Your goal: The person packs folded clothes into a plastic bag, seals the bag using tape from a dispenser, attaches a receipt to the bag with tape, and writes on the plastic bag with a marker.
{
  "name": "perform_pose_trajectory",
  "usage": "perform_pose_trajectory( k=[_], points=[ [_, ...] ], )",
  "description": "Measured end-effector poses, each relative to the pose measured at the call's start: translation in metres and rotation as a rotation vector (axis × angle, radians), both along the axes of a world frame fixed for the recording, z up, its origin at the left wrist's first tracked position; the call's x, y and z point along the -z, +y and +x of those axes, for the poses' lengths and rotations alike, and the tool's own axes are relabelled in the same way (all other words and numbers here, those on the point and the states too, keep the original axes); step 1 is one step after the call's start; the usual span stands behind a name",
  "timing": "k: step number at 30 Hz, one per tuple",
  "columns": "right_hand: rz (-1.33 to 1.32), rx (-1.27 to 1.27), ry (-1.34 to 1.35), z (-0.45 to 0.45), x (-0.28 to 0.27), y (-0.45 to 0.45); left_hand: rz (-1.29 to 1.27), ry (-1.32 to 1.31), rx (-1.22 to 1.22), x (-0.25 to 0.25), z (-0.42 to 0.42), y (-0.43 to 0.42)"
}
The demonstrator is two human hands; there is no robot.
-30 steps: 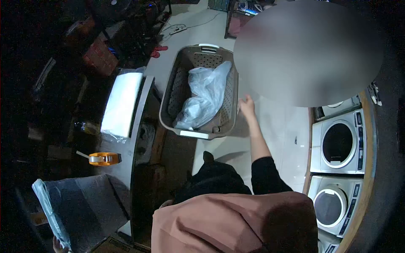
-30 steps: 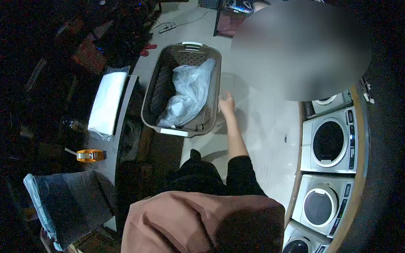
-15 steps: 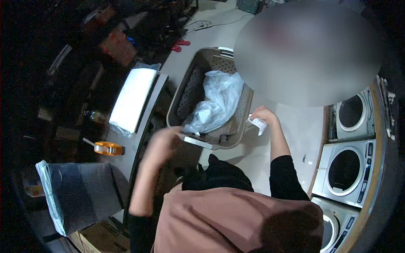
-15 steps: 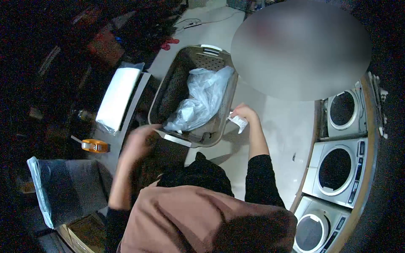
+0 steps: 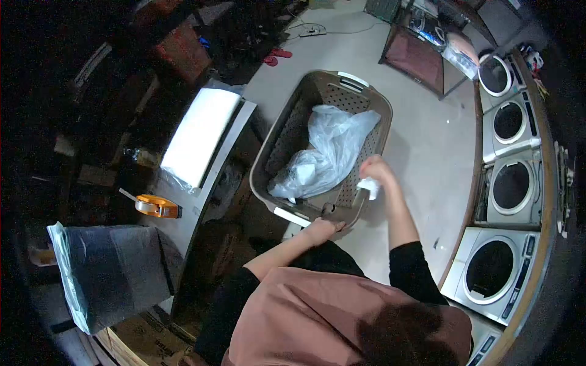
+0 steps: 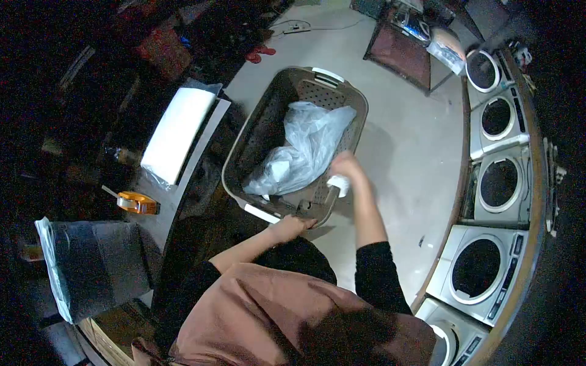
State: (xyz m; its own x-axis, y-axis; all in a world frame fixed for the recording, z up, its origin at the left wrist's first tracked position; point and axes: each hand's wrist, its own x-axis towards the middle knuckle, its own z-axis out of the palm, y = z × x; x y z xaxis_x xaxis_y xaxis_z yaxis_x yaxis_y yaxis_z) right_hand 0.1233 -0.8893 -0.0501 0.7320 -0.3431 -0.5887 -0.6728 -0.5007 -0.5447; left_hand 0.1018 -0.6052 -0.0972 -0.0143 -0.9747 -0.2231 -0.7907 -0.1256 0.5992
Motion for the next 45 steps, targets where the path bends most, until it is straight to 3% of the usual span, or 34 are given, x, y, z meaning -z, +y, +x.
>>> perform_pose_trajectory(
  k=[1,3,4,5,7,8,9,11,13,15,17,21,23,24,25,27,31,35,37,39,42,45],
  points=[
    [-0.245,-0.169,-0.067,0.018,0.055,-0.001,0.046,0.004,0.016,-0.004,0.002,-0.001],
    [-0.475,-0.531,-0.110,0.080,0.128,0.022,0.137,0.013,0.033,-0.024,0.005,-0.006],
    [0.131,0.106,-0.136,0.079,0.026,0.063,0.174,0.007,0.040,-0.035,0.008,-0.008],
    [0.240,0.057,-0.429,0.095,0.034,0.083,0.046,0.174,-0.057,-0.033,0.009,-0.004],
    [0.612,-0.058,-0.549,0.118,-0.047,0.133,-0.243,0.479,-0.268,-0.027,0.015,0.008],
    [0.746,-0.129,-0.591,0.123,-0.083,0.153,-0.138,0.703,-0.515,-0.056,0.026,0.016],
    [0.786,-0.194,-0.623,0.122,-0.118,0.171,-0.253,0.749,-0.707,-0.040,0.035,0.025],
    [0.889,-0.277,-0.653,0.111,-0.170,0.203,-0.488,1.373,-1.168,-0.083,0.061,0.071],
    [0.969,-0.345,-0.662,0.100,-0.201,0.234,-0.736,1.606,-1.278,-0.136,0.086,0.127],
    [0.948,-0.437,-0.613,0.093,-0.218,0.263,-0.994,1.692,-1.091,-0.182,0.089,0.183],
    [0.856,-0.497,-0.629,0.086,-0.232,0.297,-1.094,1.484,-1.113,-0.224,0.077,0.223],
    [0.792,-0.654,-0.656,0.074,-0.250,0.368,-1.050,0.785,-1.513,-0.265,0.047,0.277],
    [0.792,-0.699,-0.631,0.063,-0.266,0.407,-1.177,0.790,-1.552,-0.279,0.031,0.309],
    [0.808,-0.744,-0.613,0.062,-0.266,0.427,-1.252,0.643,-1.549,-0.286,0.023,0.322],
    [0.817,-0.775,-0.597,0.060,-0.267,0.443,-1.127,0.390,-1.626,-0.295,0.010,0.340],
    [0.873,-0.872,-0.541,0.057,-0.276,0.479,-1.120,0.028,-1.508,-0.303,-0.003,0.373],
    [0.921,-1.051,-0.573,0.053,-0.273,0.543,-1.130,-0.051,-1.654,-0.329,-0.038,0.426],
    [0.942,-1.319,-0.810,0.051,-0.292,0.604,-1.096,-0.552,-1.765,-0.348,-0.053,0.469],
    [0.973,-1.431,-0.965,0.058,-0.300,0.630,-1.146,-0.359,-1.870,-0.355,-0.059,0.486],
    [0.926,-1.530,-1.164,0.061,-0.318,0.651,-1.266,0.144,-1.952,-0.359,-0.062,0.498],
    [0.859,-1.541,-1.315,0.070,-0.338,0.672,-1.370,0.350,-2.045,-0.371,-0.057,0.502],
    [0.839,-1.543,-1.436,0.085,-0.350,0.681,-1.361,0.334,-2.109,-0.381,-0.055,0.505]
  ],
)
